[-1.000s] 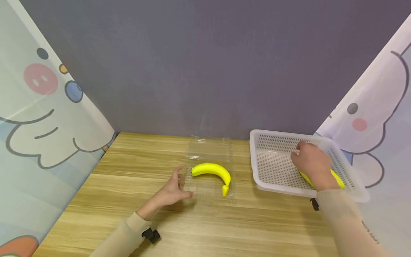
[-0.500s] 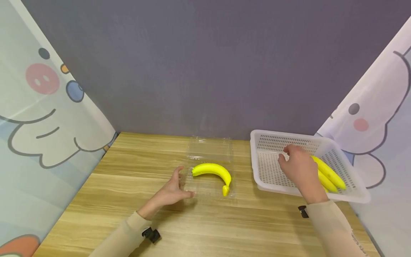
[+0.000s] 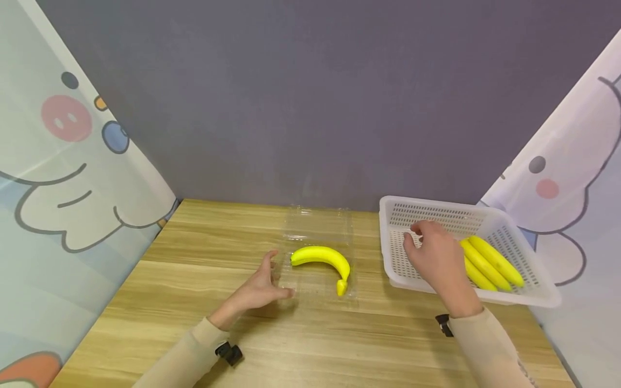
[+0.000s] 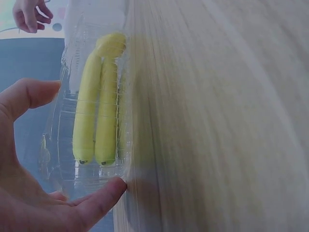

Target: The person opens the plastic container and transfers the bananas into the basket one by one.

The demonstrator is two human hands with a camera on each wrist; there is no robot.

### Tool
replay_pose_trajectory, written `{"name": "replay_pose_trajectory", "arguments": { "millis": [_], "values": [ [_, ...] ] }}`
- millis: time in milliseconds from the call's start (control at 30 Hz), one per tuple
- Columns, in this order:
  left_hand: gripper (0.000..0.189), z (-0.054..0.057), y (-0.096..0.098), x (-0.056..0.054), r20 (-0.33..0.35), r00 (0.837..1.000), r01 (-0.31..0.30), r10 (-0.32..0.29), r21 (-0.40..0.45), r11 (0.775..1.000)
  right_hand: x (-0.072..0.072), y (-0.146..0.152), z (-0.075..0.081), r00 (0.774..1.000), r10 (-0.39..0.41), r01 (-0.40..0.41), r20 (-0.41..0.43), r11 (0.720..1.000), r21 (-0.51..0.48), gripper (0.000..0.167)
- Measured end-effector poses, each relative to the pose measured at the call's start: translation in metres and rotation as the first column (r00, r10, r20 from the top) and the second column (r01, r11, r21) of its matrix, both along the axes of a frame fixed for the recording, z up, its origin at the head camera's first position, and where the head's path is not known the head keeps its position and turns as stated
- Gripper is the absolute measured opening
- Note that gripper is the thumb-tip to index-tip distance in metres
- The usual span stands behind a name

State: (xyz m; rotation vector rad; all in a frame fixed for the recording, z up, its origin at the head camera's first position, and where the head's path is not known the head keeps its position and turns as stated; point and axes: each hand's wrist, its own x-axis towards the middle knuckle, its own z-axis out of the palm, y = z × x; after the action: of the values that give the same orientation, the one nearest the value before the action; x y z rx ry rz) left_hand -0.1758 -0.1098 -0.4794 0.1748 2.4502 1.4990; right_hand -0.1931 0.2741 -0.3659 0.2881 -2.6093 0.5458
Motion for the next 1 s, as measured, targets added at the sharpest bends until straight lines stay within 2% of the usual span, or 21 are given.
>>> {"name": "replay_pose_trajectory", "arguments": {
  "millis": [133,467,700,1000],
  "values": [
    [0.118,0.0,0.0,-0.001,0.002,1.0,0.003,-0.003,0.001,1.0,0.002,-0.006,-0.001,1.0,0.006,-0.006,0.002,1.0,-0.009,0.023],
    [0.118,0.0,0.001,-0.001,-0.009,1.0,0.008,-0.008,0.01,1.0,0.0,-0.032,-0.001,0.993,0.073,-0.073,-0.089,0.997,-0.001,0.017],
    [0.116,0.003,0.0,0.0,-0.012,1.0,0.005,-0.005,0.011,1.0,-0.002,-0.05,0.007,0.992,0.095,-0.096,-0.086,0.995,0.0,0.019],
    [0.117,0.002,0.001,0.002,0.001,1.0,0.013,-0.013,0.012,1.0,-0.001,-0.064,0.005,0.987,0.124,-0.125,-0.1,0.992,-0.013,0.017]
  ]
}}
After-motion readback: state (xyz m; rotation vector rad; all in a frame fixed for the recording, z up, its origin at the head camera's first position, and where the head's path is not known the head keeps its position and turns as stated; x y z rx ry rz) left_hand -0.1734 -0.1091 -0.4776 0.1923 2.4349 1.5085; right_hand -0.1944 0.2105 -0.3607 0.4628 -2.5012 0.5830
